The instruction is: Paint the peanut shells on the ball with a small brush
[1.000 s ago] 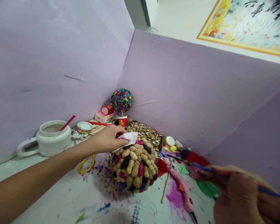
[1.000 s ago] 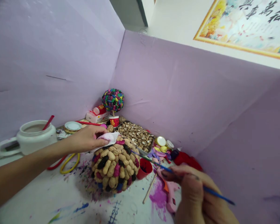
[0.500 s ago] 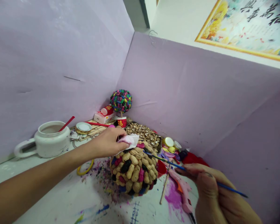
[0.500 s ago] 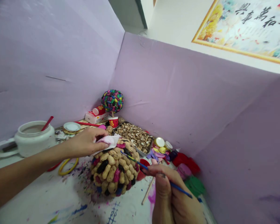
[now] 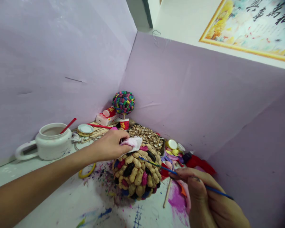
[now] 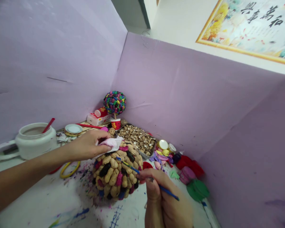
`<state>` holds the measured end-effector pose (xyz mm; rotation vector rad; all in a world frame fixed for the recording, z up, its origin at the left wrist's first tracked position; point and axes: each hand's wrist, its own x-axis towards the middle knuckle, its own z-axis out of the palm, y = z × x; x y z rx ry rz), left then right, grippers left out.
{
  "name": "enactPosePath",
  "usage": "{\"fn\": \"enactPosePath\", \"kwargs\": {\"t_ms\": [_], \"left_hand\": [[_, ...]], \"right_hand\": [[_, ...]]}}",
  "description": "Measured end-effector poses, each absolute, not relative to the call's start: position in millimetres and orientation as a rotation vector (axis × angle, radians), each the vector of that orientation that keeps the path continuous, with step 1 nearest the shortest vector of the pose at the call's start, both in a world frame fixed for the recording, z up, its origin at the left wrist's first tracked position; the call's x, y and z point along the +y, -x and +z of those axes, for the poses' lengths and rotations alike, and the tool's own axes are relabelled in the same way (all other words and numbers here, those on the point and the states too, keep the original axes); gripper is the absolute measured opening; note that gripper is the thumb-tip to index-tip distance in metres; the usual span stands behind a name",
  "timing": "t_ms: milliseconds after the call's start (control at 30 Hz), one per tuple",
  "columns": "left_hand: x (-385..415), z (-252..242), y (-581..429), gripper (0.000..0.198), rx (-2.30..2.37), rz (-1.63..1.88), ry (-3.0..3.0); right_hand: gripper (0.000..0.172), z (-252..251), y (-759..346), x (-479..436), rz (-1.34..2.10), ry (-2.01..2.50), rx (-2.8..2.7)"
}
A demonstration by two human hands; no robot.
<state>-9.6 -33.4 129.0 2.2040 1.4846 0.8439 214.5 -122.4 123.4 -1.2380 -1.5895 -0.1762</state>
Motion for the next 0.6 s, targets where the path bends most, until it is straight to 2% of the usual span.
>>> {"fn": "enactPosePath", "kwargs": {"t_ms": [600], "left_hand": [[-29,126,10,0.018,1.487,0.87,-2.206]], "right_hand": [[0.044,128,-223,-122,-0.332,1.278,-1.671]]}}
